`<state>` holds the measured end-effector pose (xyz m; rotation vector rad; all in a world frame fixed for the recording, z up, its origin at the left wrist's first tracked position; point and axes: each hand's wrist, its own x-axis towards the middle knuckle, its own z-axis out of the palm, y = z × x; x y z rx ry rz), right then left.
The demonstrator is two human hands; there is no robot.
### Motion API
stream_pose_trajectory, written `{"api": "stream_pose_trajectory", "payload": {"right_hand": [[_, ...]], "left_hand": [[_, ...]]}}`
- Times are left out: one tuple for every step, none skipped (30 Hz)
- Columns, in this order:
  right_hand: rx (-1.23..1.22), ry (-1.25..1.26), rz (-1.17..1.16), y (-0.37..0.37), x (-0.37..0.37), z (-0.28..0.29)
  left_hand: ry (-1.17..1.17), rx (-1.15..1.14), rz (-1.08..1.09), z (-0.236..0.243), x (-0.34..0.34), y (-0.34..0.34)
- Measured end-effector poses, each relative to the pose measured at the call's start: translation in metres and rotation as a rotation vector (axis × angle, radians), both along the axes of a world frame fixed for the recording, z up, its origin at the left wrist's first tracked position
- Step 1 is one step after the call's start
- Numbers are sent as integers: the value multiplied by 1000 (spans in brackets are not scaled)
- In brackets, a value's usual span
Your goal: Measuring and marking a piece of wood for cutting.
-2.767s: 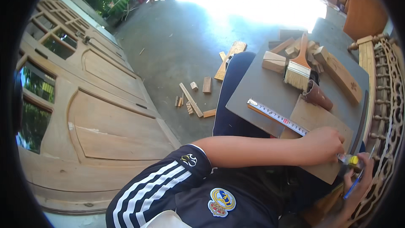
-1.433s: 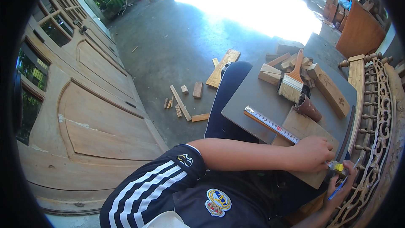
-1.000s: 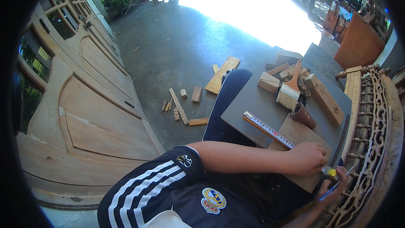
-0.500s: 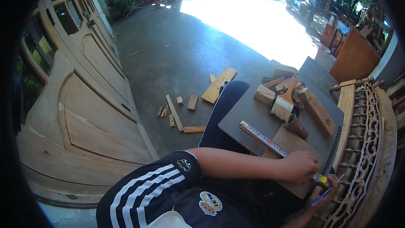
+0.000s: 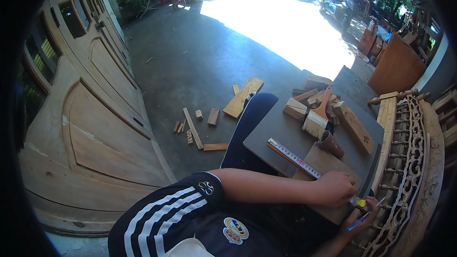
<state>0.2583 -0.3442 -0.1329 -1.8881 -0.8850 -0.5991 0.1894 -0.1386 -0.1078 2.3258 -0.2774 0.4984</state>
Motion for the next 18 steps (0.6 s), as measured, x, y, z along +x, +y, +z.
{"api": "stream_pose_trajectory", "payload": {"right_hand": [[25,22,-16,0,0,-1],[18,16,7,0,1,-3],[10,-5,-4,-1,1,-3],[12,-11,-39,-1,2,-4],[-4,-26,-15,-1,2,-4],[0,-29,-8,-2,2,-4],[8,-20,-16,-2,3,-3],[5,-35,0,-3,3,-3],[-8,-13,-2,-3,3,-2],[-6,22,-29,-3,3,-1],[-15,10,-3,-3,2,0],[-20,1,-7,-2,2,1],[-24,5,-39,-2,1,1],[-25,-10,-5,-1,1,1],[-17,-14,-9,-1,0,1],[-8,7,-38,-1,0,1],[-14,-17,-13,-1,0,1],[-19,-30,-28,-1,-1,0]], "left_hand": [[8,4,3,0,-1,0],[8,2,5,1,-1,0],[11,7,-4,2,-1,1],[1,4,-11,2,-2,1],[15,4,-14,3,-3,1],[27,7,-13,3,-3,1],[39,12,-11,4,-3,1],[37,11,-11,4,-3,1],[31,12,-10,5,-3,1],[10,11,-6,5,-3,1],[25,18,-8,4,-3,1],[23,12,-11,4,-2,1],[10,5,-10,4,-2,1],[20,5,-9,4,-2,1],[28,13,-10,4,-2,2],[22,14,-10,4,-1,1],[36,17,-14,4,-2,0],[32,12,-9,3,-2,0]]}}
